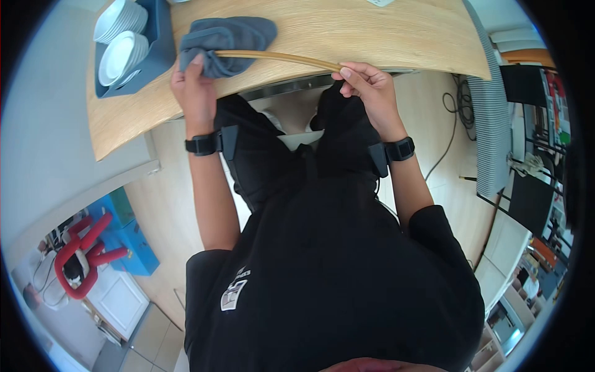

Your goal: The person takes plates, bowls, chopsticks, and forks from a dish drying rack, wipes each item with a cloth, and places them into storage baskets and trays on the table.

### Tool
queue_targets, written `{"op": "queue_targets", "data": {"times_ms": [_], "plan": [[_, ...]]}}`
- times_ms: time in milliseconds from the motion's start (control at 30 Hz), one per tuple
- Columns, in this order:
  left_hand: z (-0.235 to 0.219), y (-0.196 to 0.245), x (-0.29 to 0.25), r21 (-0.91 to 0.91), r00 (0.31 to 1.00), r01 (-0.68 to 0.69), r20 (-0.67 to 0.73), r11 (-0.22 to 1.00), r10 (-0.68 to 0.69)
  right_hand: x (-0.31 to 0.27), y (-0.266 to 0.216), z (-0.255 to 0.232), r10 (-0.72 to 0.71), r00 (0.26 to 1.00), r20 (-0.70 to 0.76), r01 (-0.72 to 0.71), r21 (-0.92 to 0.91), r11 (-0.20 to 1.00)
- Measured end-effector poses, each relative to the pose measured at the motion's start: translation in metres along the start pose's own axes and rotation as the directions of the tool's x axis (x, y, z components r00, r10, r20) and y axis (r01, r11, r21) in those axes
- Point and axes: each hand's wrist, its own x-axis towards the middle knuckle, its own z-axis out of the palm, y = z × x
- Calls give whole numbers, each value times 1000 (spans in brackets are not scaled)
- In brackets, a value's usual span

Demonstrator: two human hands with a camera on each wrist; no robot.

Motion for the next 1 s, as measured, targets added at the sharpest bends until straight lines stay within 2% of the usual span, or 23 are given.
{"op": "queue_targets", "data": {"times_ms": [67, 133, 200, 300, 400, 467, 533, 633, 733, 867, 933, 1000], "plan": [[0, 2, 1, -16, 1000, -13, 6, 1000, 13, -5, 2, -14, 44, 995, -93, -43, 7, 999], [-4, 2, 0, 63, 1000, -6, 4, 998, 6, -9, 7, -23, 52, 993, -104, -50, 30, 998], [-5, -2, 0, 63, 1000, -10, 7, 998, 10, -12, 11, -25, 62, 992, -109, -56, 63, 996], [-8, -4, 2, 87, 1000, -8, 19, 996, 7, -11, 14, -9, 80, 995, -52, -75, 94, 993], [-2, -3, -2, 104, 999, -29, 25, 994, 26, -10, 13, 17, 104, 995, 3, -104, 24, 994], [-1, -3, -3, 143, 997, -32, 69, 989, 23, -10, 13, 33, 120, 989, 82, -118, -21, 993], [1, -1, -5, 214, 996, -51, 82, 975, 34, -8, 12, 45, 107, 986, 128, -110, 15, 994], [8, 3, -10, 309, 988, -15, 153, 951, -34, -7, 10, 57, 147, 971, 188, -161, 59, 985], [24, 2, -23, 262, 984, 34, 162, 965, -78, -5, 2, 63, 140, 965, 221, -165, 101, 981], [48, -6, -46, 374, 969, 36, 215, 927, -124, -5, -6, 68, 86, 985, 150, -95, 50, 994], [57, -11, -51, 367, 969, 38, 216, 929, -125, -6, -9, 69, 54, 991, 119, -56, 14, 998], [60, -16, -52, 333, 977, 81, 160, 940, -141, -10, -13, 68, -27, 997, 78, 30, -30, 999]]}}
